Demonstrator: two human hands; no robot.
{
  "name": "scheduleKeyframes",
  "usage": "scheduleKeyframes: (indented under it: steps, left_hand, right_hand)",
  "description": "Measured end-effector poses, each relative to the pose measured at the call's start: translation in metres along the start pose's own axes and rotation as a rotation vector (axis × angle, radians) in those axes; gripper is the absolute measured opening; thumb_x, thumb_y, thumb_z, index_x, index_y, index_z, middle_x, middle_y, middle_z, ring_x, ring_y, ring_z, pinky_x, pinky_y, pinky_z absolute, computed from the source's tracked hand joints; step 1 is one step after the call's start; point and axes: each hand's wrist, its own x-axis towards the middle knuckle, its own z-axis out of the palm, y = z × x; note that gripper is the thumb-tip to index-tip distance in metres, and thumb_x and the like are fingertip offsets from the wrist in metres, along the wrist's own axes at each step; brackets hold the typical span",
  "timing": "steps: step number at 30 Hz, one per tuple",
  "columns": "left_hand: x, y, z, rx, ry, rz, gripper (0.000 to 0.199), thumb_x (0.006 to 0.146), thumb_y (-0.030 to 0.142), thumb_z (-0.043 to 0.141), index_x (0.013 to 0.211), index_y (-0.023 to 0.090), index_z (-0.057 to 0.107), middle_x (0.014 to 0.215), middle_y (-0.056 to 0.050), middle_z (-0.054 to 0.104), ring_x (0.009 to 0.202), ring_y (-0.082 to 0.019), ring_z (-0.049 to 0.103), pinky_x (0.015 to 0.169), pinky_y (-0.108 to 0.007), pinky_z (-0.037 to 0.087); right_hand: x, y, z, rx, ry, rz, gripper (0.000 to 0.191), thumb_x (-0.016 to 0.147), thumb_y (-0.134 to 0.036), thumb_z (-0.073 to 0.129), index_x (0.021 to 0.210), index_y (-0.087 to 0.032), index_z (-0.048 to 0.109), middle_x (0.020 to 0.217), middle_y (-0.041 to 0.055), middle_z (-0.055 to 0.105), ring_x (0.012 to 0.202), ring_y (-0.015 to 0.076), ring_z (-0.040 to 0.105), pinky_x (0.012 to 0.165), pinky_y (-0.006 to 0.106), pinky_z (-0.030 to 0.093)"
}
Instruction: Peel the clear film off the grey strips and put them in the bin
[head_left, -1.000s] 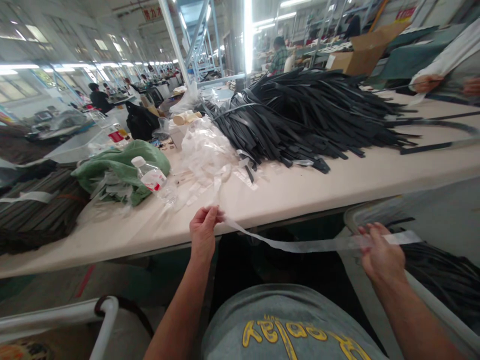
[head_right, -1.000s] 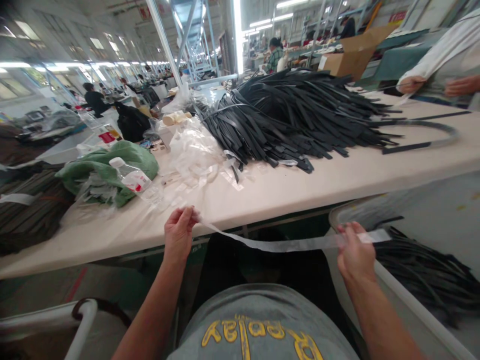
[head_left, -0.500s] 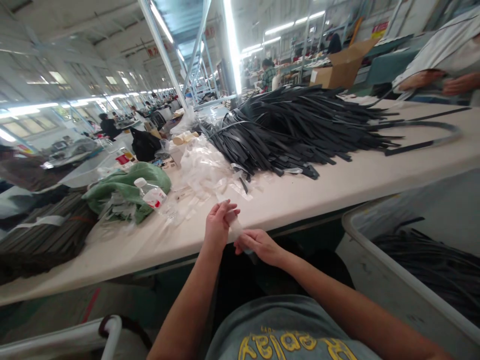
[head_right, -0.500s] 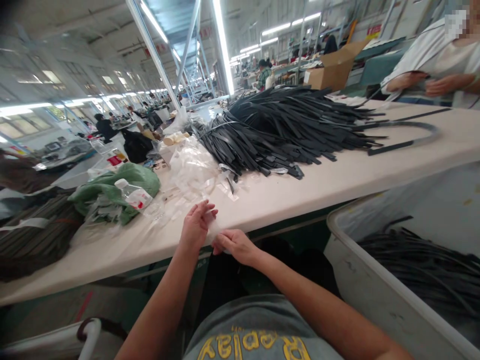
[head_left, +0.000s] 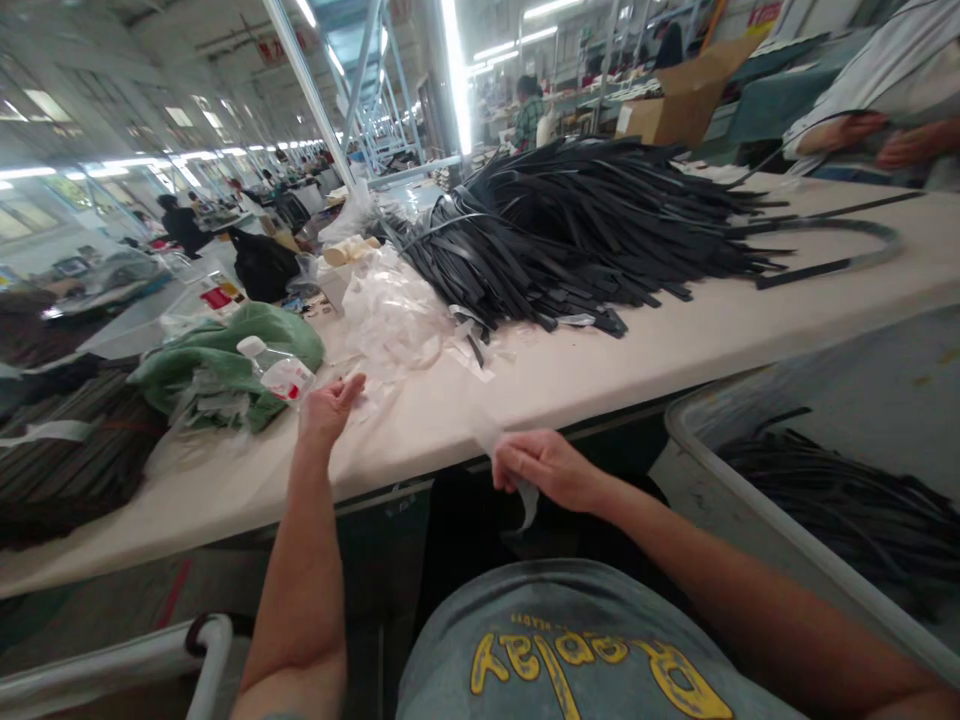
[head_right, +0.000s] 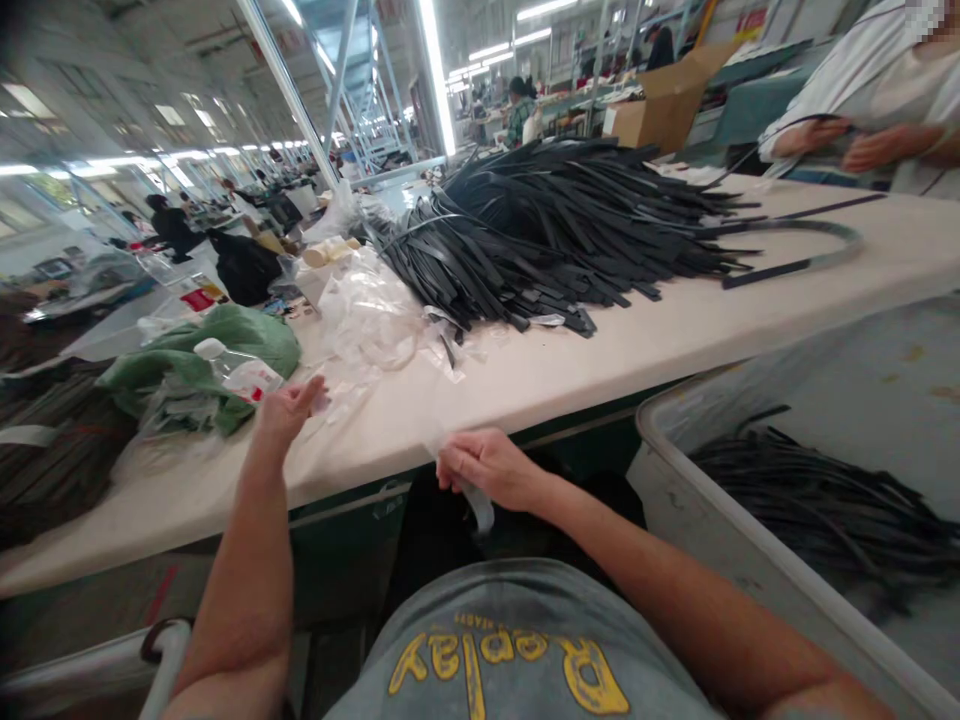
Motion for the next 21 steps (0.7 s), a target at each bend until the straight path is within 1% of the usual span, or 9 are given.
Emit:
scheduleKeyframes:
  steps: [1, 3, 7, 9, 11, 14, 16, 18, 21]
  left_hand:
    - [-0.005, -0.001, -0.012, 0.248, 0.035, -0.014, 0.04, 0.075, 0.056, 0.065, 0.067, 0.016, 0.069, 0.055, -0.005, 0.062, 0.07, -0.025, 0.063, 0.067, -0.032, 0.045]
    - [-0.02, 0.0, -0.03, 0.487, 0.143, -0.013, 0.042, 0.082, 0.056, 0.056, 0.074, 0.018, 0.071, 0.066, -0.008, 0.068, 0.076, -0.027, 0.064, 0.068, -0.033, 0.043]
    - [-0.04, 0.006, -0.035, 0.484, 0.323, 0.147, 0.047, 0.09, 0.055, 0.043, 0.091, 0.018, 0.073, 0.081, -0.008, 0.073, 0.079, -0.024, 0.064, 0.069, -0.03, 0.043]
    - [-0.032, 0.005, -0.026, 0.551, 0.288, 0.1, 0.042, 0.09, 0.049, 0.046, 0.094, 0.017, 0.074, 0.084, -0.01, 0.074, 0.081, -0.025, 0.065, 0.07, -0.031, 0.043]
    - [-0.018, -0.001, -0.014, 0.589, 0.146, 0.031, 0.036, 0.088, 0.037, 0.051, 0.112, 0.017, 0.07, 0.09, -0.011, 0.075, 0.086, -0.027, 0.066, 0.073, -0.033, 0.044]
    - [-0.003, -0.022, -0.001, 0.53, -0.013, 0.042, 0.06, 0.083, 0.032, 0.059, 0.14, 0.02, 0.047, 0.094, -0.008, 0.076, 0.091, -0.026, 0.067, 0.078, -0.033, 0.046]
    - [-0.002, -0.037, 0.002, 0.47, -0.059, 0.093, 0.057, 0.081, 0.032, 0.061, 0.137, 0.022, 0.052, 0.103, -0.007, 0.075, 0.093, -0.023, 0.068, 0.083, -0.033, 0.048]
    - [-0.004, -0.049, 0.0, 0.413, -0.054, 0.15, 0.036, 0.082, 0.031, 0.059, 0.116, 0.022, 0.068, 0.115, -0.007, 0.071, 0.101, -0.023, 0.066, 0.091, -0.033, 0.046]
    - [-0.018, -0.046, -0.009, 0.313, 0.07, 0.144, 0.029, 0.087, 0.034, 0.051, 0.09, 0.02, 0.076, 0.116, -0.008, 0.071, 0.113, -0.026, 0.061, 0.099, -0.037, 0.043]
  right_hand:
    - [0.007, -0.005, -0.013, 0.012, 0.039, 0.0, 0.047, 0.097, -0.051, 0.041, 0.076, -0.015, 0.063, 0.07, 0.0024, 0.063, 0.063, 0.0119, 0.057, 0.063, 0.023, 0.046]
    - [0.021, -0.014, -0.035, 0.011, 0.105, -0.02, 0.045, 0.095, -0.051, 0.046, 0.081, -0.014, 0.066, 0.076, 0.0042, 0.066, 0.071, 0.0135, 0.06, 0.073, 0.025, 0.047]
    - [0.039, -0.027, -0.048, -0.08, 0.164, -0.085, 0.041, 0.094, -0.048, 0.049, 0.084, -0.013, 0.069, 0.082, 0.0052, 0.069, 0.077, 0.015, 0.064, 0.079, 0.028, 0.047]
    - [0.041, -0.028, -0.046, -0.133, 0.169, -0.1, 0.04, 0.094, -0.046, 0.048, 0.087, -0.013, 0.07, 0.08, 0.0045, 0.069, 0.076, 0.0148, 0.064, 0.077, 0.028, 0.048]
    - [0.041, -0.026, -0.044, -0.187, 0.18, -0.097, 0.039, 0.095, -0.045, 0.048, 0.088, -0.014, 0.071, 0.079, 0.0042, 0.07, 0.076, 0.0151, 0.065, 0.076, 0.027, 0.049]
    - [0.037, -0.02, -0.048, -0.241, 0.209, -0.055, 0.039, 0.095, -0.044, 0.047, 0.089, -0.015, 0.072, 0.079, 0.0043, 0.071, 0.075, 0.0154, 0.066, 0.073, 0.026, 0.049]
    - [0.034, -0.015, -0.053, -0.259, 0.228, -0.029, 0.039, 0.095, -0.043, 0.046, 0.088, -0.014, 0.072, 0.078, 0.0043, 0.071, 0.074, 0.0153, 0.066, 0.071, 0.026, 0.05]
    - [0.031, -0.011, -0.056, -0.289, 0.245, -0.032, 0.036, 0.096, -0.04, 0.047, 0.089, -0.015, 0.072, 0.078, 0.0041, 0.072, 0.073, 0.0148, 0.066, 0.071, 0.025, 0.05]
    - [0.03, -0.007, -0.056, -0.403, 0.273, -0.142, 0.029, 0.096, -0.033, 0.05, 0.092, -0.015, 0.071, 0.084, 0.0048, 0.073, 0.075, 0.0144, 0.067, 0.073, 0.025, 0.051]
